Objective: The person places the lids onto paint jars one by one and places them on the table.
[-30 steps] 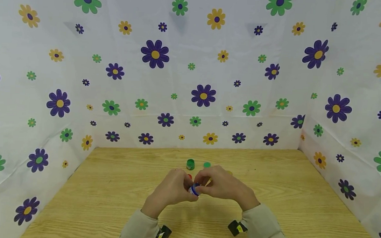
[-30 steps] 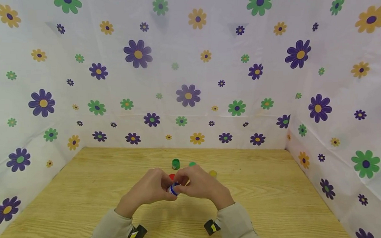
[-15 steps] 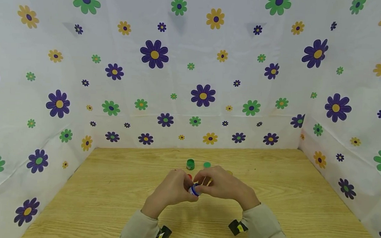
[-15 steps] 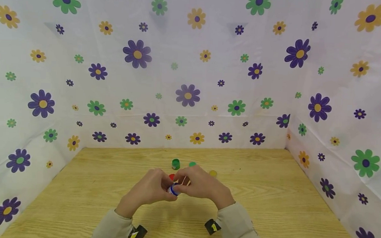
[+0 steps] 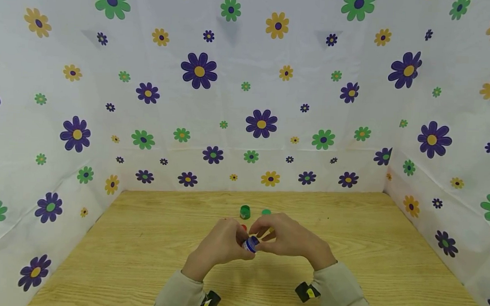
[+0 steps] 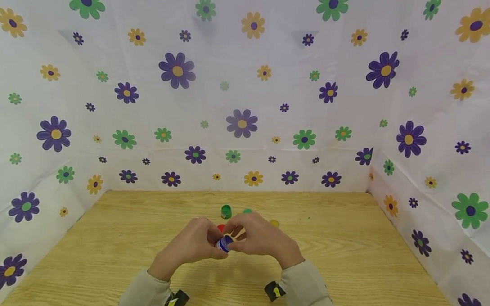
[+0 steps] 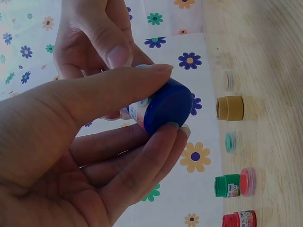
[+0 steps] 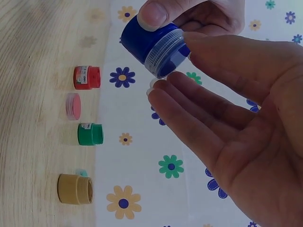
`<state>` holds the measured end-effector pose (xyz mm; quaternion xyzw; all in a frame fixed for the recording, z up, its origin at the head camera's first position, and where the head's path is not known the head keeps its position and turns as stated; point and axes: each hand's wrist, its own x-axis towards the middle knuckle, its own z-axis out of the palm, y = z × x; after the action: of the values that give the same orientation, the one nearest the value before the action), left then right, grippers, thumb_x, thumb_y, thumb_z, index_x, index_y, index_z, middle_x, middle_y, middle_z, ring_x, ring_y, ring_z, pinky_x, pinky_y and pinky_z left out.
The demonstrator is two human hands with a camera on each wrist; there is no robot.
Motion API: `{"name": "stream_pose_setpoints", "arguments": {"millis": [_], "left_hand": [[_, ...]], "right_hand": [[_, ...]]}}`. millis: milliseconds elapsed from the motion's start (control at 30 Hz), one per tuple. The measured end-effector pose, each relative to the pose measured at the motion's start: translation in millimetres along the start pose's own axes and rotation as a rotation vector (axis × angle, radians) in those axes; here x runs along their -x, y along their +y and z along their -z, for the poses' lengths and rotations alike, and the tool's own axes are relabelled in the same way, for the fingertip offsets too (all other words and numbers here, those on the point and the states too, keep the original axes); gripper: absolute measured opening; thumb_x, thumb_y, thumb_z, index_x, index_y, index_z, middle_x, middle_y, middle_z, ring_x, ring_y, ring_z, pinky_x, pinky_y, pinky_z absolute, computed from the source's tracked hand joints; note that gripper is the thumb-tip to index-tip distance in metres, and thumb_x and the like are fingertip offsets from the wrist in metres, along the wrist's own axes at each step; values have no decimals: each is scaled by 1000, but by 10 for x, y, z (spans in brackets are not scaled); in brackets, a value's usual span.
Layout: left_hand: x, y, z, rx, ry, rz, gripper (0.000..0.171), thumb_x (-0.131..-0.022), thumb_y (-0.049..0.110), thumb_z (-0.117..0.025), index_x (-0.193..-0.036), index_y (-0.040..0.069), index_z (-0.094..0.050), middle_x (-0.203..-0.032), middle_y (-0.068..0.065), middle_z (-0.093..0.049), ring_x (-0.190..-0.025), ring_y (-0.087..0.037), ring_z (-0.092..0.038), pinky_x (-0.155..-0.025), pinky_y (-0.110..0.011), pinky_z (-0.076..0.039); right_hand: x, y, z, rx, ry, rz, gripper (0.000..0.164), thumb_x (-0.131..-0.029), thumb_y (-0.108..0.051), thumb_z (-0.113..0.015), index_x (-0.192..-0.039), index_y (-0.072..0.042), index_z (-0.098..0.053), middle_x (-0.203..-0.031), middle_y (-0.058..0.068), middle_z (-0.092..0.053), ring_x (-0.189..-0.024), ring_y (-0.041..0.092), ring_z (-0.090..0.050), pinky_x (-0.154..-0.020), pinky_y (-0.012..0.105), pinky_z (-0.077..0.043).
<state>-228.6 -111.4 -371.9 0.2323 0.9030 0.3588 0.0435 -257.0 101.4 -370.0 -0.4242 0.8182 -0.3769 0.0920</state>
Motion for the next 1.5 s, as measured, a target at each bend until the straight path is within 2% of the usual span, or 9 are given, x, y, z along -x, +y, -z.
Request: {"name": "stream_pose_setpoints", "arguments": {"millis": [400,700,900,1133,1267,1500], "left_hand": [[3,-13,-11,10,6,-23,16,-75,7,-90,-87,2,-82,-76,-4,-78,-65,-7,-67,-60,-22,-54],[-3,-6,-15,11,9,-38,14,-73,7,-90,-83,3,-81,-73,-3,-77,-63,-7,-66,-58,-22,-53],[2,5,-21,4,7,-35,12,-73,7,-90,-80,4,-81,-70,-1,-76,-61,-6,-65,-56,-22,-52],[9,11,-11,3,6,-38,13,-73,6,-90,-82,4,-81,-70,-2,-75,-61,-7,-64,-56,-22,-52],[6,6,-8,5,4,-39,12,-73,6,-89,-82,3,-81,-71,-2,-75,-61,-7,-64,-56,-22,-52],[2,-10,-7,0,6,-23,11,-74,7,-89,-80,4,-80,-71,-1,-74,-62,-7,-65,-57,-22,-52]], "right_hand": [[-7,-11,-16,-43,-18,14,29,-87,8,-76,-113,-5,-71,-113,9,-69,-110,25,-72,-91,31,-60],[-1,-21,-6,-8,-20,-3,23,-90,1,-75,-112,-5,-72,-110,9,-74,-102,19,-75,-84,22,-60],[-5,-4,-13,18,-19,-18,18,-92,-5,-75,-110,-7,-73,-105,5,-75,-95,10,-73,-82,22,-60],[-11,16,-18,25,-16,-20,16,-94,-9,-75,-109,-8,-74,-103,4,-75,-91,6,-72,-80,20,-59],[-15,18,-19,8,-20,-20,17,-94,-9,-75,-110,-8,-73,-105,5,-75,-93,9,-73,-81,22,-60],[5,13,-2,-15,-17,-24,23,-94,-10,-75,-116,-7,-72,-115,8,-74,-105,21,-74,-88,27,-61]]}}
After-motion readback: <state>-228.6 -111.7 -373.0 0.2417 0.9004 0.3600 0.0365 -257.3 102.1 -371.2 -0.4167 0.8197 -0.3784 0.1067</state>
